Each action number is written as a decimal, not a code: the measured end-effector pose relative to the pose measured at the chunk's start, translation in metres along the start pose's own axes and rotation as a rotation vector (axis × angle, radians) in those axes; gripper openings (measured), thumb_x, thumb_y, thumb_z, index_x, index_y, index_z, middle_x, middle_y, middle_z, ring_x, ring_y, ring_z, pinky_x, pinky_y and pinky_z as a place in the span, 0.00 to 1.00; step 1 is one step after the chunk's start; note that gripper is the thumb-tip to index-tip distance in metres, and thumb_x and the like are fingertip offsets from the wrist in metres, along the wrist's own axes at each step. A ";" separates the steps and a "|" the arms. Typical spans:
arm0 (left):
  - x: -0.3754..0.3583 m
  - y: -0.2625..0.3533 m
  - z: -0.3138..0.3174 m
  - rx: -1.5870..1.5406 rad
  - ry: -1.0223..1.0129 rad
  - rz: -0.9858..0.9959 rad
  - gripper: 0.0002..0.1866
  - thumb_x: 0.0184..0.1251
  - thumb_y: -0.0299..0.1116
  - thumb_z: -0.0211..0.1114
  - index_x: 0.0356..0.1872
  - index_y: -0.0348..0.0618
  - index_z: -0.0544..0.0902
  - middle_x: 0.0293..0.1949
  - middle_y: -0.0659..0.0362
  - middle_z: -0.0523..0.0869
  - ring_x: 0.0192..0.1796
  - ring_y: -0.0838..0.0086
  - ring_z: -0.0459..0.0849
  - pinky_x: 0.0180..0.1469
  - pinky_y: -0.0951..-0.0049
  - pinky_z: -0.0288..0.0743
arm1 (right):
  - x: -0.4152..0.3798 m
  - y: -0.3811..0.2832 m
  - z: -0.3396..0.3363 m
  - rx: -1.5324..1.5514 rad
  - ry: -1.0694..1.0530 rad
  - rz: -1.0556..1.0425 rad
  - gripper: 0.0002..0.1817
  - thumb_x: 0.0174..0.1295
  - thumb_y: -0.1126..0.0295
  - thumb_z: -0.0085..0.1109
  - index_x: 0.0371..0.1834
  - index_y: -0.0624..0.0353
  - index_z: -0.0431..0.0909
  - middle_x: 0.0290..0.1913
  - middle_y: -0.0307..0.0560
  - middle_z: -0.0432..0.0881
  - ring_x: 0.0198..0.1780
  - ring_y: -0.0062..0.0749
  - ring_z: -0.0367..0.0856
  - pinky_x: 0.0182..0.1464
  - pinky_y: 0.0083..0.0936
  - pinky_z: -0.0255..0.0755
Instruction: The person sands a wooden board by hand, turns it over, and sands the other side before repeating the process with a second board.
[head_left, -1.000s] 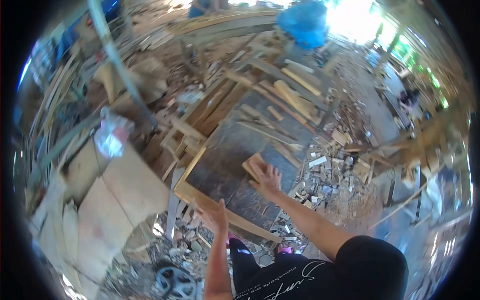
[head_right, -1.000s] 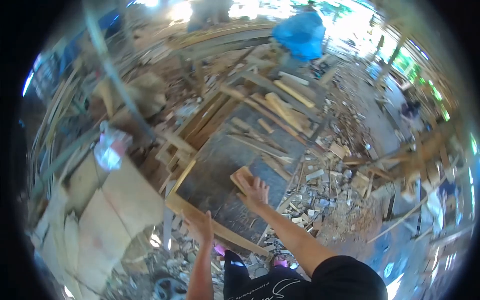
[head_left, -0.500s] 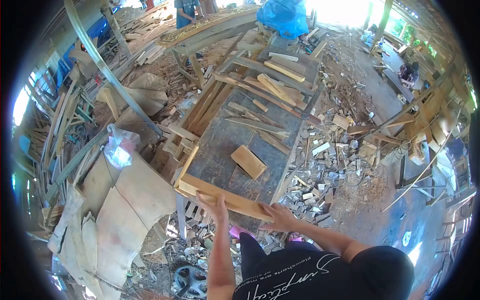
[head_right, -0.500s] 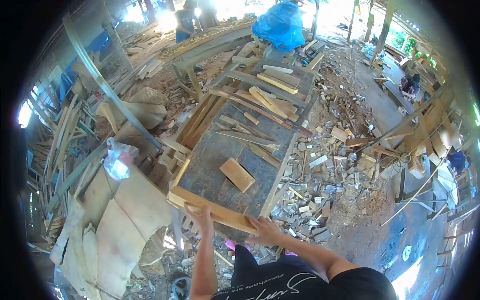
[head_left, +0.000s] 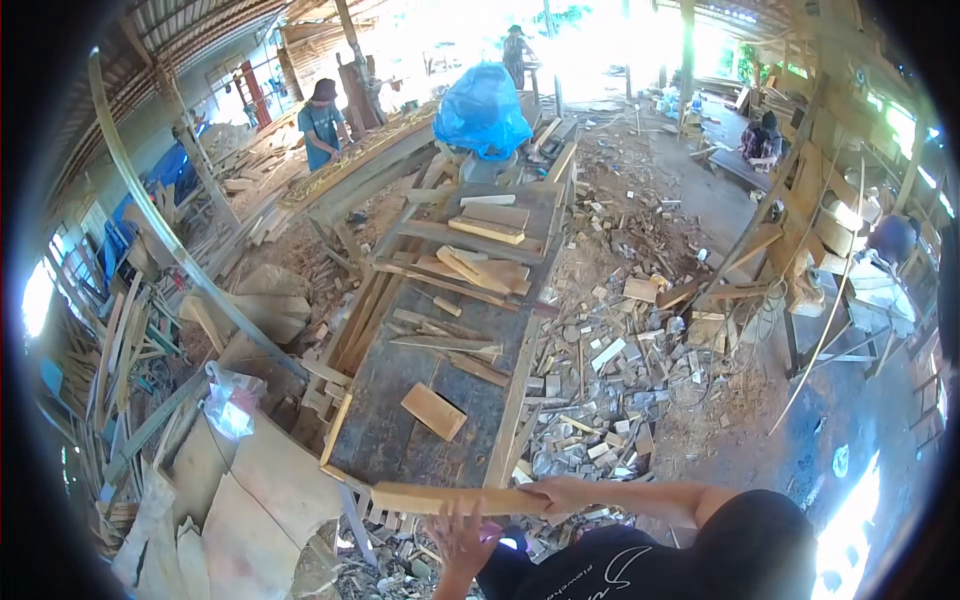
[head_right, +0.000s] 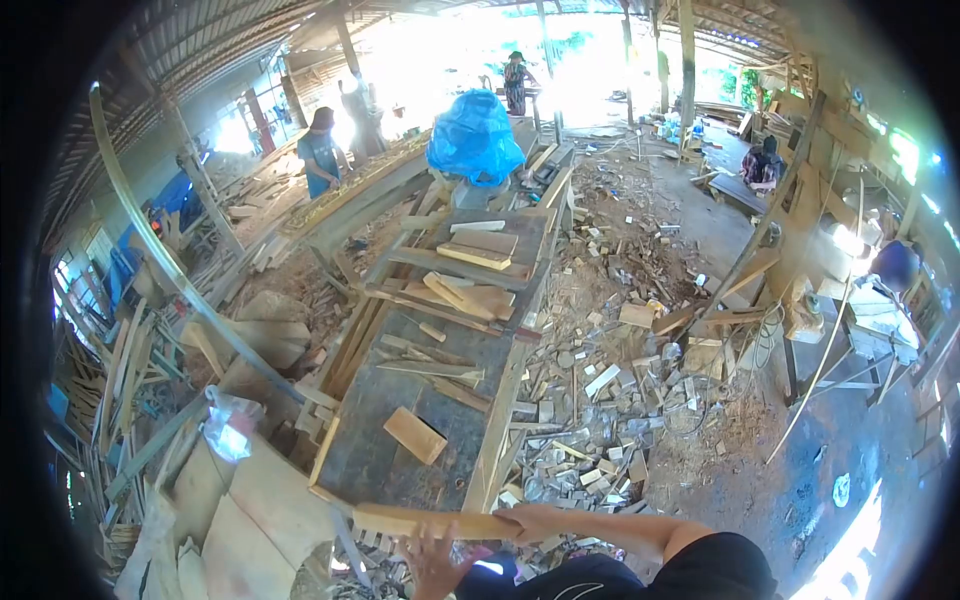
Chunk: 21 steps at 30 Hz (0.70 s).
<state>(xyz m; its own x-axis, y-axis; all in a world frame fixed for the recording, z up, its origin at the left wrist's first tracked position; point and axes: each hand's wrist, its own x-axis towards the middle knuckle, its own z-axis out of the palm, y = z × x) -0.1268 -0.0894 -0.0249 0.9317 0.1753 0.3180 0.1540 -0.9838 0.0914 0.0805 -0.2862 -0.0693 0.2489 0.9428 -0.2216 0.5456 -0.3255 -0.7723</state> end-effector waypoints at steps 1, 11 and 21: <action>0.007 -0.001 -0.006 0.004 -0.004 0.057 0.38 0.53 0.53 0.77 0.67 0.54 0.80 0.63 0.51 0.80 0.67 0.51 0.74 0.67 0.41 0.63 | 0.004 -0.009 -0.012 0.012 -0.044 -0.040 0.46 0.55 0.59 0.73 0.78 0.57 0.65 0.58 0.62 0.81 0.60 0.56 0.81 0.62 0.45 0.74; 0.016 -0.138 -0.004 -0.403 -0.185 -0.066 0.33 0.53 0.35 0.75 0.63 0.49 0.76 0.44 0.54 0.87 0.45 0.51 0.87 0.47 0.51 0.79 | 0.157 -0.093 -0.097 -0.053 0.158 -0.445 0.31 0.63 0.49 0.69 0.65 0.56 0.81 0.56 0.57 0.83 0.58 0.50 0.82 0.61 0.44 0.74; -0.012 -0.239 0.004 -1.268 -0.020 -1.009 0.31 0.57 0.30 0.71 0.64 0.37 0.75 0.43 0.56 0.86 0.40 0.74 0.85 0.43 0.71 0.80 | 0.307 -0.087 -0.057 -0.303 0.271 0.509 0.59 0.59 0.41 0.71 0.87 0.35 0.41 0.75 0.71 0.60 0.76 0.71 0.58 0.67 0.68 0.62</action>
<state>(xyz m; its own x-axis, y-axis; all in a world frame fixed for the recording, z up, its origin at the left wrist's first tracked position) -0.1736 0.1434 -0.0540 0.6304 0.6867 -0.3621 0.3269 0.1883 0.9261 0.1550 0.0271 -0.0363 0.7072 0.6271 -0.3266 0.4980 -0.7697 -0.3995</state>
